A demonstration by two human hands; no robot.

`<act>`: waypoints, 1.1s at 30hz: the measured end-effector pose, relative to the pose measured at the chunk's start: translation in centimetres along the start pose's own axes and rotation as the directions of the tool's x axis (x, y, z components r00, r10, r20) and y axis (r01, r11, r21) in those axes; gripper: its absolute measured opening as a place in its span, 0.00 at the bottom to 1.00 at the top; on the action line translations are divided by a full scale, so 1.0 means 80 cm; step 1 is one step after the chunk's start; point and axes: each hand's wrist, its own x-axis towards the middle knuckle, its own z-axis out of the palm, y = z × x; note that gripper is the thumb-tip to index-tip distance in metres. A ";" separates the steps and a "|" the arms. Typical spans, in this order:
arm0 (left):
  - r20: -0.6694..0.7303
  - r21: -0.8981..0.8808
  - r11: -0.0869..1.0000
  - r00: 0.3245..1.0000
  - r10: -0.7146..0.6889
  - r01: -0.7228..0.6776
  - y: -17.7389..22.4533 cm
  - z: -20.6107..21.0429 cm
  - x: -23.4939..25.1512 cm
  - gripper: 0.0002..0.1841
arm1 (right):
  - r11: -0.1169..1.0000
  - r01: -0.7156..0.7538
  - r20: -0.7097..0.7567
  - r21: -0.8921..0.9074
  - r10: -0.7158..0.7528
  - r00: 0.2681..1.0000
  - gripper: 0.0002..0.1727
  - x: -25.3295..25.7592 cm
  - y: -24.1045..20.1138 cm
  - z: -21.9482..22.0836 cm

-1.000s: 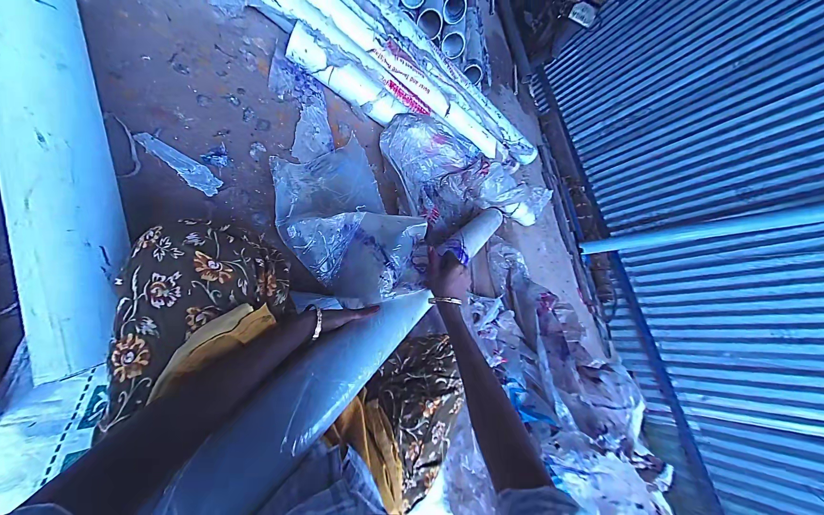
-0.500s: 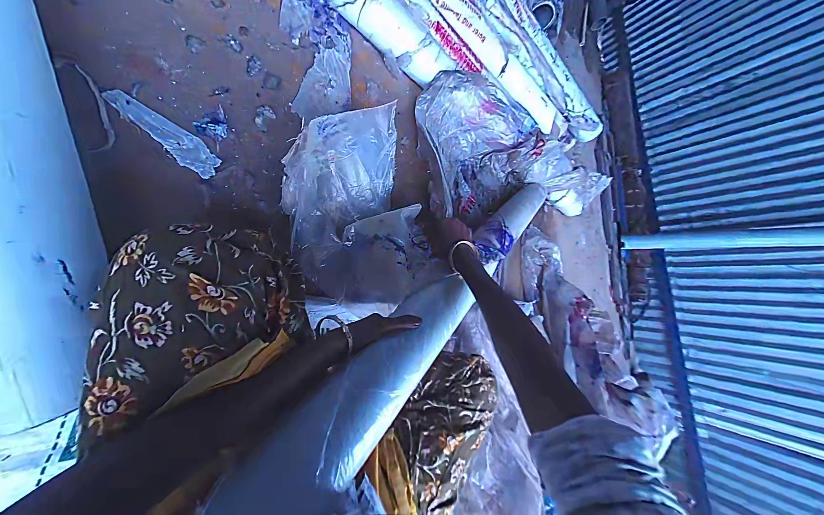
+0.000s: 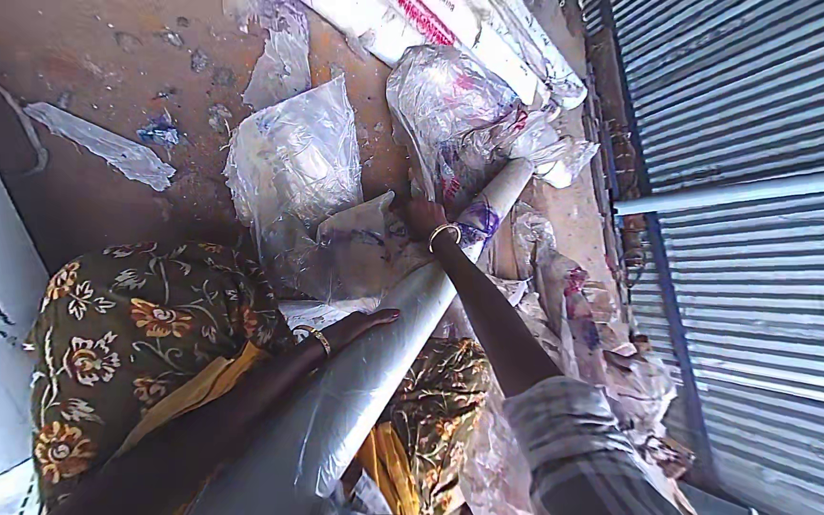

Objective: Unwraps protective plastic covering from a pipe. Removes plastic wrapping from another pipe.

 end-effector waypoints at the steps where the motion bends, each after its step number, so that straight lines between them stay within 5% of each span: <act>1: -0.006 0.024 1.000 1.000 0.001 -0.001 -0.002 0.000 0.001 0.28 | 0.997 -0.001 -0.047 0.081 0.005 0.999 0.30 -0.003 0.005 -0.004; 3: -0.089 0.143 0.990 0.996 0.012 0.000 -0.007 0.001 0.008 0.29 | 0.923 0.022 -0.215 0.385 0.066 0.974 0.36 -0.022 0.020 -0.012; 5: -0.190 0.353 0.936 0.979 0.074 -0.002 -0.009 -0.003 0.010 0.31 | 0.727 0.219 -0.539 0.650 0.238 0.808 0.32 -0.058 0.039 0.002; 6: -0.243 0.450 0.893 0.962 0.124 -0.001 -0.010 -0.006 0.007 0.30 | 0.622 0.252 -0.575 0.742 0.397 0.715 0.31 -0.081 0.047 0.008; 8: -0.376 0.657 0.754 0.858 0.350 -0.019 -0.006 -0.002 -0.007 0.28 | 0.370 0.275 -0.461 0.888 0.703 0.542 0.31 -0.124 0.062 0.024; 9: -0.412 0.757 0.651 0.729 0.547 -0.060 -0.003 0.004 -0.009 0.25 | 0.225 0.295 -0.349 0.929 0.800 0.489 0.30 -0.139 0.067 0.033; 11: -0.337 0.885 0.438 0.435 0.835 -0.156 0.028 0.022 0.002 0.17 | -0.105 0.262 -0.051 0.959 0.849 0.526 0.35 -0.161 0.065 0.059; 12: -0.258 0.914 0.350 0.372 0.892 -0.205 0.055 0.032 0.011 0.15 | -0.264 0.213 0.099 0.941 0.815 0.571 0.38 -0.165 0.057 0.070; 14: -0.078 0.940 0.207 0.419 0.905 -0.272 0.116 0.053 0.047 0.17 | -0.474 0.114 0.298 0.873 0.704 0.645 0.43 -0.159 0.041 0.084; 16: 0.041 0.949 0.174 0.648 0.761 -0.264 0.167 0.072 0.098 0.24 | -0.519 0.066 0.354 0.852 0.665 0.657 0.46 -0.147 0.038 0.084; 18: 0.071 0.967 0.157 0.806 0.587 -0.200 0.194 0.089 0.155 0.33 | -0.465 -0.026 0.353 0.885 0.632 0.690 0.49 -0.144 0.044 0.084; 20: 0.002 0.988 0.131 0.872 0.489 -0.076 0.206 0.108 0.195 0.38 | -0.328 -0.170 0.341 0.929 0.582 0.739 0.53 -0.146 0.048 0.083; 23: -0.126 0.992 0.082 0.890 0.438 0.100 0.212 0.134 0.222 0.39 | -0.240 -0.269 0.358 0.933 0.535 0.765 0.58 -0.144 0.052 0.092; 27: -0.173 0.985 0.046 0.916 0.363 0.168 0.220 0.138 0.231 0.35 | -0.261 -0.179 0.296 0.949 0.533 0.792 0.63 -0.142 0.052 0.111; 30: -0.153 0.980 0.180 0.894 0.420 0.083 0.220 0.128 0.246 0.30 | -0.338 -0.040 0.233 0.940 0.552 0.800 0.66 -0.136 0.055 0.127; 33: -0.172 0.884 0.441 0.765 0.620 -0.158 0.197 0.100 0.262 0.23 | -0.424 0.145 0.147 0.894 0.584 0.799 0.66 -0.133 0.051 0.143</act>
